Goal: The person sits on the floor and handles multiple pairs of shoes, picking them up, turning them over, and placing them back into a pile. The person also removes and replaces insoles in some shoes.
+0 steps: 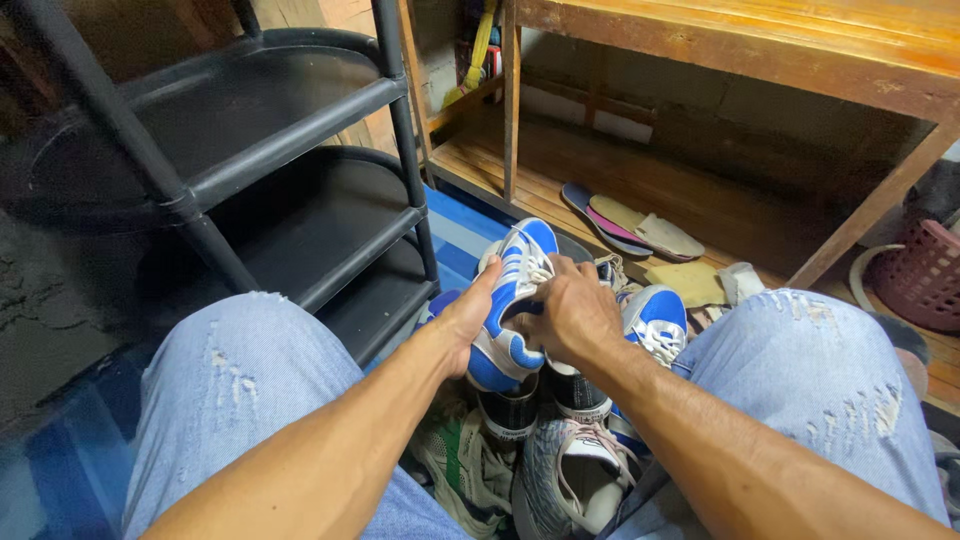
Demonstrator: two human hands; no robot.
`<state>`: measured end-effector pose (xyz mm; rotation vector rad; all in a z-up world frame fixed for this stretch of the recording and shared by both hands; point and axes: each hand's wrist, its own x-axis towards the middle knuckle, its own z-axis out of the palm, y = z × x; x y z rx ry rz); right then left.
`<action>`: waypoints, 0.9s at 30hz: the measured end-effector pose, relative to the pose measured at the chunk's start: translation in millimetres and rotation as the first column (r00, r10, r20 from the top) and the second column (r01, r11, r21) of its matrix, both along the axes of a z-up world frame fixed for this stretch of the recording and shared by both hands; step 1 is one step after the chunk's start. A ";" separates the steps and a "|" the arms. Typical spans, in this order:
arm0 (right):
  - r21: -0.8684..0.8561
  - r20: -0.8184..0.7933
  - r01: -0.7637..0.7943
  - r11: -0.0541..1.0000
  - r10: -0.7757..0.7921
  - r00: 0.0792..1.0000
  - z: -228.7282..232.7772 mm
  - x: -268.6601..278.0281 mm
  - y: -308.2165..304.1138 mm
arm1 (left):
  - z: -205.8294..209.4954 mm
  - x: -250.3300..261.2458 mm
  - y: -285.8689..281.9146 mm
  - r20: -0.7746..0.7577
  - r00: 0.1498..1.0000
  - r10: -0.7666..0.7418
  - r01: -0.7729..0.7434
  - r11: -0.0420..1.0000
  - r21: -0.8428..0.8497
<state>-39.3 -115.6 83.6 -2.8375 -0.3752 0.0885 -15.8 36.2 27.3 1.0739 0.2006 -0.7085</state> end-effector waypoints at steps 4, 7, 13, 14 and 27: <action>0.132 0.168 -0.001 0.991 -0.022 0.986 -16.5 4.2 -5.1 | -1.4 1.7 0.1 0.008 1.000 0.005 -0.005 1.000 -0.015; 0.140 0.329 -0.069 0.988 0.019 0.944 -30.2 11.6 -6.2 | -0.8 0.5 0.3 0.033 0.999 0.011 -0.011 1.000 0.007; 0.193 0.300 -0.017 0.981 -0.042 0.953 -44.8 13.7 -5.6 | -7.0 0.6 -1.2 0.046 0.999 0.020 -0.023 0.997 0.067; 0.170 0.252 -0.006 0.985 -0.038 0.967 -44.4 13.1 -4.7 | -8.8 0.8 -0.4 0.053 0.999 0.013 -0.017 0.998 0.063; 0.638 0.180 -0.094 0.764 -0.030 0.983 -9.6 29.8 -32.7 | -7.0 8.2 14.5 0.000 0.995 0.100 -0.100 0.994 -0.043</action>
